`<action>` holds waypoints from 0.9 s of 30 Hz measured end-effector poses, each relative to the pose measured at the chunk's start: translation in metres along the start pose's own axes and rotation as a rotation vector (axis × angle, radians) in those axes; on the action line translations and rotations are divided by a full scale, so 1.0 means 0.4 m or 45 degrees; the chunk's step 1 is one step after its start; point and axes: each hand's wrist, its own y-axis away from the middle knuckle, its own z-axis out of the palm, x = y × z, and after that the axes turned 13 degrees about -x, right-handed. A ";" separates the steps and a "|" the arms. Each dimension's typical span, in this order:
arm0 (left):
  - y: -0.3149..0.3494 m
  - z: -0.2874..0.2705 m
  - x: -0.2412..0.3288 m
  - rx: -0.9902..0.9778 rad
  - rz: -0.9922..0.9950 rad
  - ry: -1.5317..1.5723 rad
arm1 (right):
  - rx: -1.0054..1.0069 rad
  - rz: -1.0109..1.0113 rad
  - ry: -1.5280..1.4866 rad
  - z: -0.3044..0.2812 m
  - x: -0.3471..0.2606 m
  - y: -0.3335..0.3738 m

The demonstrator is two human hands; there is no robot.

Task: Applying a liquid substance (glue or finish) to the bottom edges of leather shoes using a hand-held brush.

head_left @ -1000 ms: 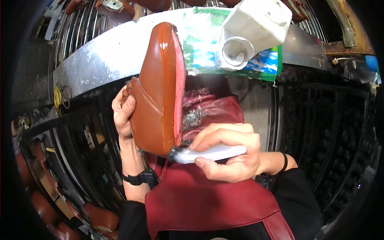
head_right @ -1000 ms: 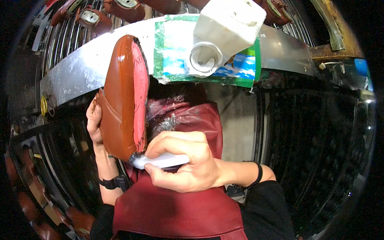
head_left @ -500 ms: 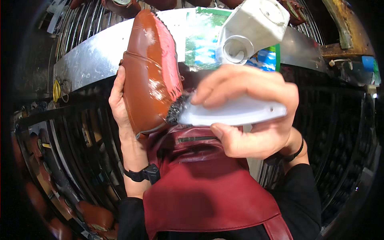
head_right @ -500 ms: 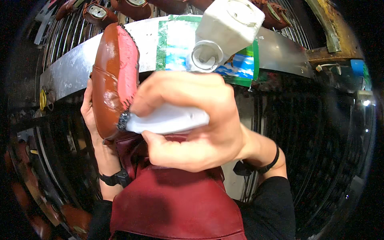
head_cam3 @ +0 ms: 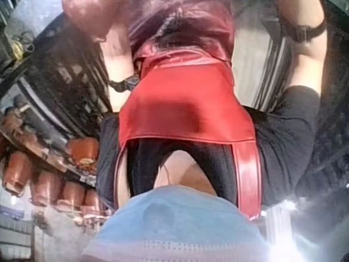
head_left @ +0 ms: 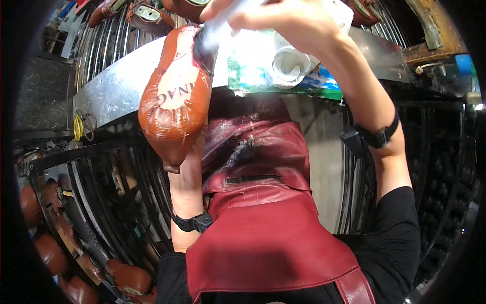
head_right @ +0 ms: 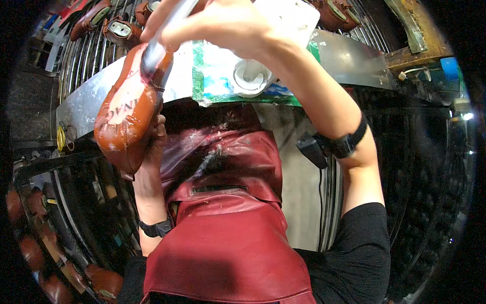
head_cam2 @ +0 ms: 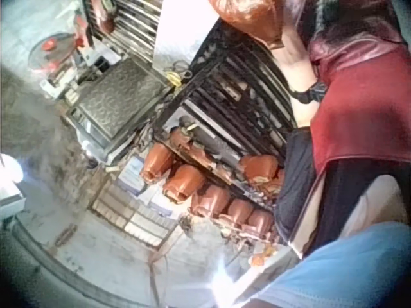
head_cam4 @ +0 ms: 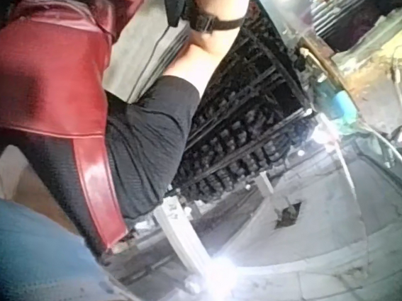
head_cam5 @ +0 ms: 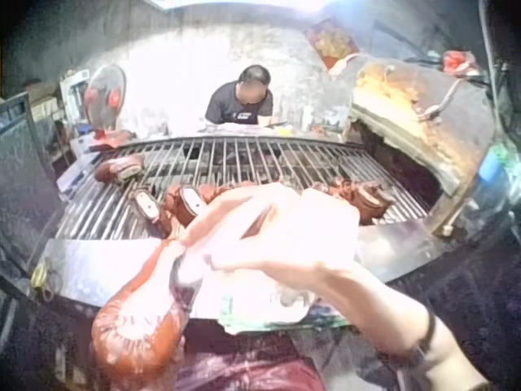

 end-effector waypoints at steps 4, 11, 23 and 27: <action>0.031 -0.015 -0.013 0.065 0.035 -0.474 | 0.247 0.168 0.074 0.067 0.059 0.044; 0.010 -0.045 0.086 0.197 -0.054 0.028 | 0.936 0.240 -0.749 0.278 0.072 0.373; -0.343 -0.231 0.212 0.537 0.056 -0.799 | 0.769 0.488 1.543 0.053 0.118 0.288; -0.704 -0.379 0.308 0.542 -0.229 -1.529 | 1.074 0.559 1.345 0.062 0.036 0.294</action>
